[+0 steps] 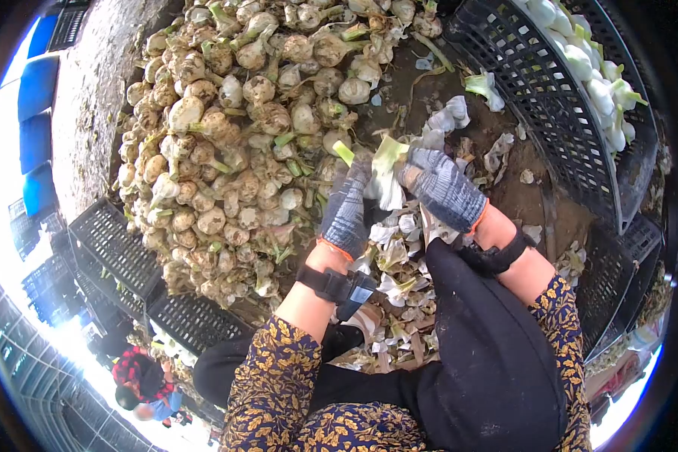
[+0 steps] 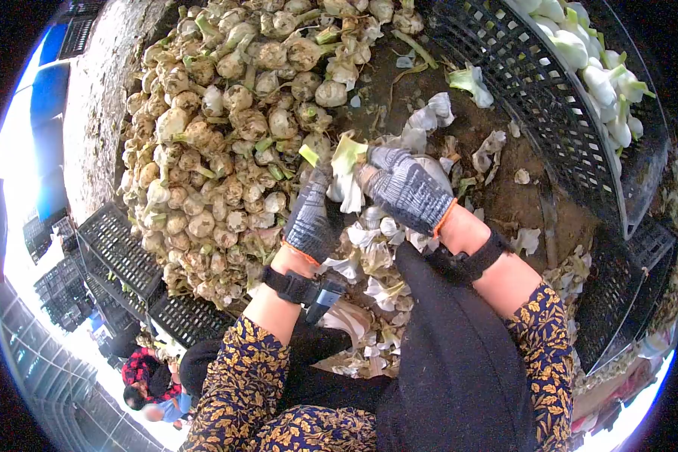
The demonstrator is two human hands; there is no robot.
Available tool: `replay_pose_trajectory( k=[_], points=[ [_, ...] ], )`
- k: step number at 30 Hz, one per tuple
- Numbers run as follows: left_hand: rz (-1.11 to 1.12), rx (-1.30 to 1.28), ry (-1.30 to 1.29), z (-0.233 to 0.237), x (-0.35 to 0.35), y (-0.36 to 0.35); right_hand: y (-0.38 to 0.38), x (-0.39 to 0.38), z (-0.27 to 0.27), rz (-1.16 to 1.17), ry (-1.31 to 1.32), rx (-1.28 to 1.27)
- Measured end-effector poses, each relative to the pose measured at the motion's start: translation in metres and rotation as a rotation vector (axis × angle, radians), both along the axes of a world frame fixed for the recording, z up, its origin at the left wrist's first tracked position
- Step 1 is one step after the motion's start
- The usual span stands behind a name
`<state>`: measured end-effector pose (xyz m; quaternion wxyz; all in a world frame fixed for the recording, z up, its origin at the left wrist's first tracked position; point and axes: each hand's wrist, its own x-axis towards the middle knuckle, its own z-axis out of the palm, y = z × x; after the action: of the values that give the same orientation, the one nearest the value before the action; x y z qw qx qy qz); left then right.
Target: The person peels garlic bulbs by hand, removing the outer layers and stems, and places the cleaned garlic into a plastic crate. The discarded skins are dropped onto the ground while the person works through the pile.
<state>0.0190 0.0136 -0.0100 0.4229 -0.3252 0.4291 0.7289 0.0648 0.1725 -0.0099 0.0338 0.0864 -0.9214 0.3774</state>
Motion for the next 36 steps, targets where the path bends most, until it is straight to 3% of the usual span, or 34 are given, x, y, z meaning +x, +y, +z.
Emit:
replay_pose_trajectory(
  k=[2, 3, 4, 6, 7, 8, 10, 11, 12, 14, 15, 16, 18, 19, 20, 22, 23, 26, 27, 34, 36],
  points=[
    [-0.002, -0.025, 0.04, -0.006, -0.004, -0.003, 0.002, -0.001, 0.014, -0.103, -0.424, -0.498],
    [0.051, -0.003, 0.012, -0.011, -0.007, -0.009, 0.012, -0.002, 0.006, 0.007, 0.101, -0.201],
    [0.106, 0.02, -0.015, -0.01, -0.011, -0.012, 0.004, -0.006, -0.01, -0.385, -0.443, -0.915],
    [0.189, -0.026, 0.02, 0.001, -0.016, -0.011, 0.02, -0.005, 0.012, -0.737, -0.713, -1.442],
    [0.199, -0.017, 0.02, 0.006, -0.018, -0.011, 0.021, -0.006, 0.01, -0.662, -0.625, -1.209],
    [0.208, -0.008, 0.021, 0.007, -0.019, -0.012, 0.023, -0.006, 0.007, -0.663, -0.623, -1.208],
    [0.199, -0.019, 0.018, 0.006, -0.02, -0.014, 0.028, -0.001, -0.002, -0.206, -0.539, -0.116],
    [0.192, -0.03, 0.017, 0.005, -0.02, -0.015, 0.027, 0.009, -0.014, -0.06, -0.168, 0.197],
    [0.192, -0.031, 0.015, 0.005, -0.019, -0.013, 0.025, 0.005, -0.012, -0.059, -0.169, 0.196],
    [0.064, -0.217, 0.278, 0.005, -0.016, -0.01, 0.015, -0.008, -0.006, -0.133, -0.576, -0.149],
    [0.002, -0.249, 0.36, 0.002, -0.014, -0.013, 0.004, -0.007, -0.003, -0.239, -0.347, -0.042],
    [-0.001, -0.249, 0.359, 0.0, -0.014, -0.015, 0.0, -0.008, -0.004, -0.241, -0.348, -0.043],
    [-0.315, -0.474, 0.645, -0.006, -0.015, -0.019, -0.004, -0.011, -0.002, -0.224, -0.537, -0.523],
    [-0.398, -0.63, 1.103, -0.01, -0.012, -0.015, -0.005, -0.018, 0.002, -0.218, -0.705, -0.602],
    [-0.398, -0.629, 1.103, -0.012, -0.011, -0.018, -0.006, -0.022, 0.011, -0.219, -0.705, -0.602],
    [-0.376, -0.44, 0.832, 0.018, -0.016, -0.008, -0.009, -0.033, 0.042, -0.199, -1.073, -0.58],
    [-0.446, -0.544, 0.946, 0.023, -0.015, -0.007, -0.011, -0.029, 0.04, -0.182, -0.948, -0.639],
    [-0.352, -0.479, 0.899, 0.02, -0.013, -0.005, -0.007, -0.024, 0.033, -0.059, -0.907, -0.782],
    [-0.396, -0.485, 0.869, 0.018, -0.015, -0.007, -0.01, -0.027, 0.036, -0.172, -0.948, -0.784],
    [-0.339, -0.415, 0.957, 0.008, -0.014, -0.006, -0.006, -0.012, 0.021, -0.18, -0.801, -0.842],
    [-0.389, -0.481, 0.984, 0.007, -0.013, -0.008, -0.004, -0.015, 0.022, -0.205, -0.75, -0.735]
  ],
)
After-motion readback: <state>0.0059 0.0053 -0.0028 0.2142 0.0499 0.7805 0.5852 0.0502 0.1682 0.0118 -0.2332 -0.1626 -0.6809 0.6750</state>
